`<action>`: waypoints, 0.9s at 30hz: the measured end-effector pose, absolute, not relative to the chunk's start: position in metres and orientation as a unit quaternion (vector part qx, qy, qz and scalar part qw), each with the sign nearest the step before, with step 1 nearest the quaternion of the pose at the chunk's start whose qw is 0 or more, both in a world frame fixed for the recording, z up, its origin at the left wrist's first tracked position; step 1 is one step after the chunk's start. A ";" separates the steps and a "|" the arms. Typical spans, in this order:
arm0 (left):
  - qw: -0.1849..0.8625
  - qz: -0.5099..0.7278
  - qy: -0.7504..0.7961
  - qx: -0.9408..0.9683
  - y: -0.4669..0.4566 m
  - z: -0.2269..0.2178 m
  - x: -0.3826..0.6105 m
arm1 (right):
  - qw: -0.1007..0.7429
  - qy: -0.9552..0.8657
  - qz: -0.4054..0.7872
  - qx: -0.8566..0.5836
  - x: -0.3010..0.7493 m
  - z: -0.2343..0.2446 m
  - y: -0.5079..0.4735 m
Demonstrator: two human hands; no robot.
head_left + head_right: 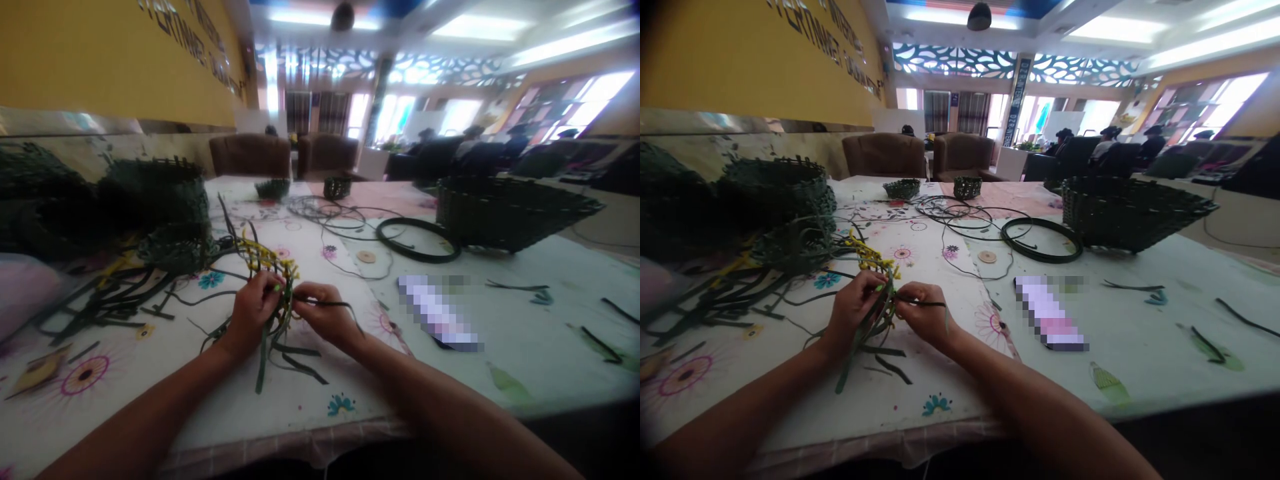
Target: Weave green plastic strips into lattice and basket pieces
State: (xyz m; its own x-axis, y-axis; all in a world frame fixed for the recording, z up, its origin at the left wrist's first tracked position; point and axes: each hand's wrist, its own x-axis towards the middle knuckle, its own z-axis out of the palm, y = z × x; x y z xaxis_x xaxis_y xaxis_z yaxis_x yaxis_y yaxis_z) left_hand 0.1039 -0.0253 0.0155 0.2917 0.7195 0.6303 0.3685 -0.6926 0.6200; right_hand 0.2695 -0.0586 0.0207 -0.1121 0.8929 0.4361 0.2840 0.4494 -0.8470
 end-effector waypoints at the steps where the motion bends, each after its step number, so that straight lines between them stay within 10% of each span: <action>1: 0.197 0.484 0.352 0.777 -0.026 0.017 0.104 | 0.516 -0.692 0.258 -0.434 0.269 0.020 -0.059; 8: 0.214 0.498 0.355 0.762 -0.030 0.022 0.104 | 0.495 -0.695 0.323 -0.409 0.273 0.024 -0.057; 20: 0.397 0.449 0.382 0.703 -0.027 0.025 0.102 | 0.420 -0.845 0.064 -0.325 0.285 0.031 -0.055; 27: 0.455 0.459 0.399 0.650 -0.036 0.017 0.115 | 0.457 -0.747 0.269 -0.401 0.288 0.029 -0.053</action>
